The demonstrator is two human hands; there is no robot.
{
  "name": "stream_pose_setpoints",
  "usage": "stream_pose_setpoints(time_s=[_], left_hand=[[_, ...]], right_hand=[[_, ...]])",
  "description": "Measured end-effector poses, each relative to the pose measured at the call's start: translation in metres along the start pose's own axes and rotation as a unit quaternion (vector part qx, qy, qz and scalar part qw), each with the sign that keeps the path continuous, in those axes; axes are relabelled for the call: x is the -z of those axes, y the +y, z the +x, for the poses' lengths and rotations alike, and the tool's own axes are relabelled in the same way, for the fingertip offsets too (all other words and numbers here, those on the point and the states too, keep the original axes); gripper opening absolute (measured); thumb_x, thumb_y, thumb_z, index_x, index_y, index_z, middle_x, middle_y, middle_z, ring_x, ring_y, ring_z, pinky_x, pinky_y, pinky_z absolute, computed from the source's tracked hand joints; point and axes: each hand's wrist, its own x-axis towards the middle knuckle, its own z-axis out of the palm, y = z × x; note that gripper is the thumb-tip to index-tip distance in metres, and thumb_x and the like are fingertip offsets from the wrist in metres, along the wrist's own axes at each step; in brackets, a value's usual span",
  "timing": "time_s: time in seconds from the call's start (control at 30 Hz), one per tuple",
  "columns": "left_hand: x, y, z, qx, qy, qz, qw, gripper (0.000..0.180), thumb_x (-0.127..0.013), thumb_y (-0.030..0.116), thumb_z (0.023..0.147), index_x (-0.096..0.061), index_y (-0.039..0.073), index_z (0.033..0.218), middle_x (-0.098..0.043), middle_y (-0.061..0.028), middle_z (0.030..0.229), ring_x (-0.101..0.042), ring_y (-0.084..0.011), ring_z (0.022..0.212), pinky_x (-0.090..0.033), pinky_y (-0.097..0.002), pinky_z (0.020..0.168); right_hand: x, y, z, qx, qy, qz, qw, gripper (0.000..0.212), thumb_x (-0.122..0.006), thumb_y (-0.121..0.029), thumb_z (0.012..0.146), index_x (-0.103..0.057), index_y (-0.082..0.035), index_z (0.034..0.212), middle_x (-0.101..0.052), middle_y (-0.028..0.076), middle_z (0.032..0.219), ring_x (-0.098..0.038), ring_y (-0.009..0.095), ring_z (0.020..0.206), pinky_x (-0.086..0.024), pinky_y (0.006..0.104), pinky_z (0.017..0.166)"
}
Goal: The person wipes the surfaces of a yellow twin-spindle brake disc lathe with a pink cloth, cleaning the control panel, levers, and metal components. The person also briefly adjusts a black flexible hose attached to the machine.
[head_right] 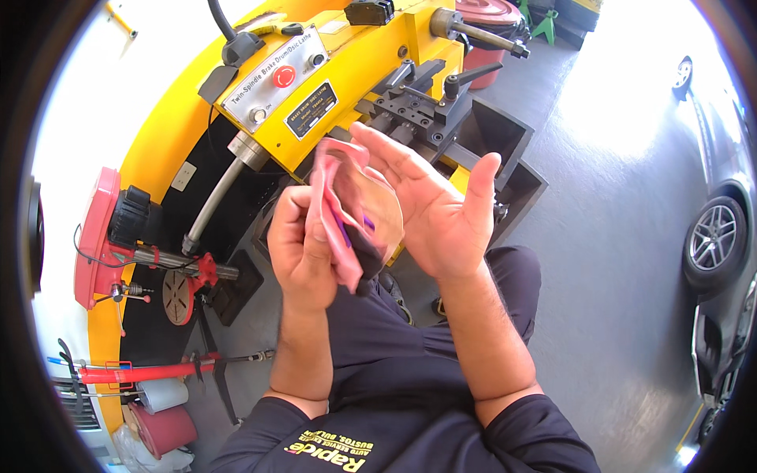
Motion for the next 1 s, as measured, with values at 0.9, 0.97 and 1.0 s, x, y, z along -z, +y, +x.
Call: stream_pose_setpoints(time_s=[0.9,0.97,1.0], left_hand=[[0.050,-0.008,0.056,0.059,-0.024,0.439,0.896,0.031,-0.083,0.028,0.094,-0.072,-0.001,0.095,-0.075,-0.0204,0.085,-0.073,-0.0300,0.073,-0.056,-0.0399,0.070],[0.063,-0.024,0.087,-0.018,0.080,0.395,0.915,0.027,-0.076,0.025,0.099,-0.071,-0.001,0.104,-0.076,-0.0223,0.090,-0.075,-0.0377,0.080,-0.057,-0.0408,0.074],[0.066,-0.037,0.108,-0.038,0.099,0.375,0.921,0.027,-0.072,0.026,0.102,-0.071,0.000,0.108,-0.076,-0.0236,0.095,-0.075,-0.0393,0.085,-0.057,-0.0425,0.078]], right_hand=[[-0.010,-0.042,-0.040,0.042,-0.039,-0.860,0.507,0.020,-0.084,-0.022,0.086,-0.070,-0.009,0.081,-0.070,0.004,0.093,-0.067,0.023,0.090,-0.050,0.0385,0.084],[-0.011,-0.063,-0.054,0.033,0.012,-0.821,0.570,0.020,-0.086,-0.020,0.085,-0.069,-0.009,0.083,-0.071,0.004,0.097,-0.068,0.023,0.091,-0.050,0.0385,0.084],[-0.008,-0.068,-0.062,0.016,0.026,-0.815,0.578,0.020,-0.086,-0.017,0.084,-0.071,-0.009,0.093,-0.072,0.005,0.099,-0.068,0.025,0.092,-0.051,0.0393,0.085]])
